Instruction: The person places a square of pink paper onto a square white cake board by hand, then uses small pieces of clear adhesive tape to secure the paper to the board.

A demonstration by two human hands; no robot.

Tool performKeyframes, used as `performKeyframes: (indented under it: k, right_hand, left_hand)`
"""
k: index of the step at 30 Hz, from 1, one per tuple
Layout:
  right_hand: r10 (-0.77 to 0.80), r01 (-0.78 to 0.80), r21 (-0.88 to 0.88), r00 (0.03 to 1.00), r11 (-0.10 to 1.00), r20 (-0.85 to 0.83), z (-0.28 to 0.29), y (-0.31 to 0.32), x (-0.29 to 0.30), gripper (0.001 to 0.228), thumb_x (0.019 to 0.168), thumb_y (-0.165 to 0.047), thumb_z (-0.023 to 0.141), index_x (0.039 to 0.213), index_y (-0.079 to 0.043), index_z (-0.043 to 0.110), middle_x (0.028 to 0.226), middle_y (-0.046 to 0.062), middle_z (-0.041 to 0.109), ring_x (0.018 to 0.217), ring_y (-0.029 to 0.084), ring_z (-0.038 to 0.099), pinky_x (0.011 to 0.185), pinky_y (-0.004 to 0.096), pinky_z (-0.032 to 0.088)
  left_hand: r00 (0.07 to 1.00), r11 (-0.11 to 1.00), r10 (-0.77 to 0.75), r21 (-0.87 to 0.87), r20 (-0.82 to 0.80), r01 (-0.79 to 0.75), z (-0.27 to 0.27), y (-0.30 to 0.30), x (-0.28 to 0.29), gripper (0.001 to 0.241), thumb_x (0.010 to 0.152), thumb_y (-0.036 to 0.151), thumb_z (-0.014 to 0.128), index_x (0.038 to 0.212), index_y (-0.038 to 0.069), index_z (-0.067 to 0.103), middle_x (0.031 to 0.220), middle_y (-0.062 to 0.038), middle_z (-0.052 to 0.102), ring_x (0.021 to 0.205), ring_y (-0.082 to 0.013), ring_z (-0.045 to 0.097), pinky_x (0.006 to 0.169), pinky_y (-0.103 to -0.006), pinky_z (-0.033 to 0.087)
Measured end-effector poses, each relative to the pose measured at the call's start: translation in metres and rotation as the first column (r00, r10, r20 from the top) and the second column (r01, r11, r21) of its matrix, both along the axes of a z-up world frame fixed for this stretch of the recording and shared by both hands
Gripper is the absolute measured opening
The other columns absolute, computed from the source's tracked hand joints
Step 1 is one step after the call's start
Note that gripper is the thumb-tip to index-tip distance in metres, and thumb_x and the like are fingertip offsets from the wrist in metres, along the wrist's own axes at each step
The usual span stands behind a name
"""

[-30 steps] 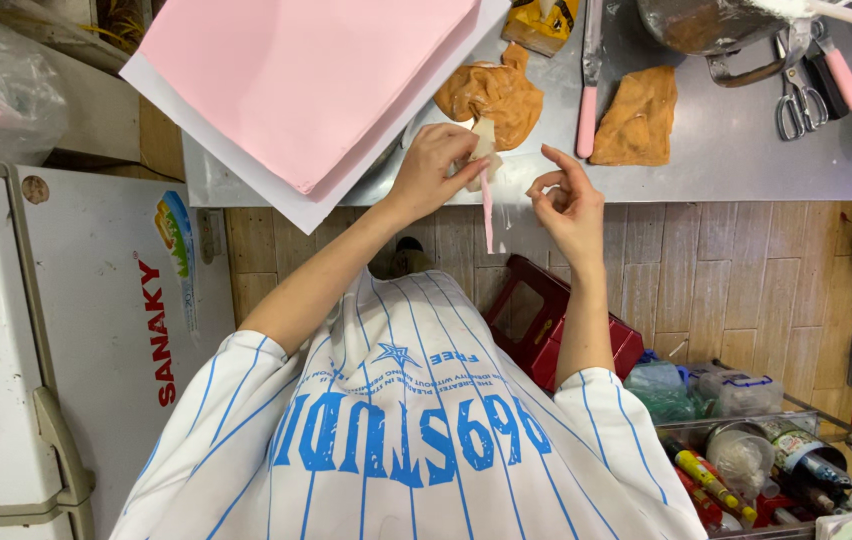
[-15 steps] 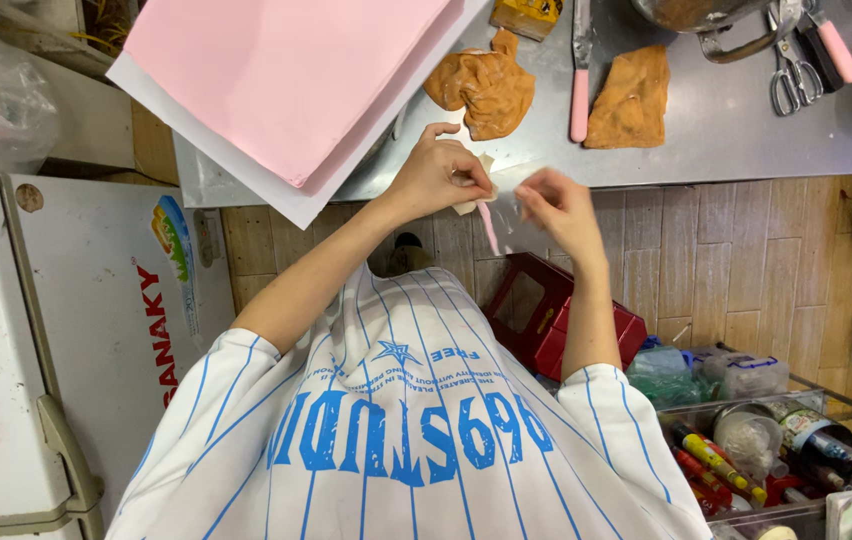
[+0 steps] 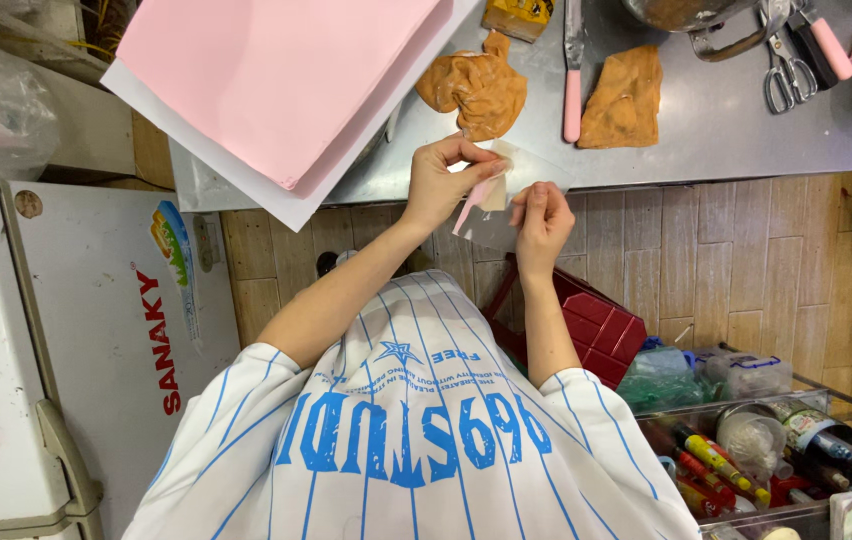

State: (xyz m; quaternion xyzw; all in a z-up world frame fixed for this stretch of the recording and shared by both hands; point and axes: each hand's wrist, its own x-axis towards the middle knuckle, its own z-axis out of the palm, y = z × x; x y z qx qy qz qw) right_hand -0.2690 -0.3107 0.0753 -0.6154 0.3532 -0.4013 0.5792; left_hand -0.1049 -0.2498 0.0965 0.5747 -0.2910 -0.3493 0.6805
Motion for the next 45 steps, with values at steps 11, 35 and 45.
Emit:
performKeyframes:
  k: [11,35,45]
  right_hand:
    - [-0.373,0.384,-0.056,0.915,0.921,0.152,-0.008,-0.075,-0.042,0.035,0.113,-0.03,0.052,0.086,-0.007,0.056,0.068,0.0,0.052,0.057,0.009,0.046,0.052,0.025,0.036]
    - [0.07,-0.069,-0.058,0.997,0.996,0.01,-0.004,-0.094,0.065,0.021,0.11,-0.004,0.056,0.127,-0.004,0.068,0.121,0.013,0.074,0.107,0.02,0.073,0.089,0.031,0.062]
    - [-0.084,-0.016,-0.457,0.977,0.889,-0.198,-0.011,-0.096,0.154,0.036,0.111,-0.001,0.049,0.145,-0.012,0.049,0.122,0.017,0.076,0.116,0.024,0.077,0.09,0.032,0.063]
  left_hand:
    - [0.929,0.941,-0.339,0.076,0.147,0.331,-0.02,-0.023,-0.031,0.019,0.082,0.013,0.087,0.071,0.004,0.074,0.07,-0.006,0.074,0.063,-0.0105,0.064,0.126,-0.0454,0.029]
    - [0.819,0.951,0.073,0.288,-0.569,0.115,-0.124,0.204,0.087,0.039,0.103,0.018,0.043,0.138,0.004,0.053,0.143,-0.017,0.06,0.132,-0.0238,0.059,0.111,-0.0357,0.049]
    - [0.812,0.981,0.189,0.141,-0.552,-0.132,-0.092,0.264,0.177,0.042,0.098,0.022,0.047,0.128,-0.003,0.06,0.117,-0.022,0.07,0.108,-0.03,0.071,0.099,-0.0482,0.058]
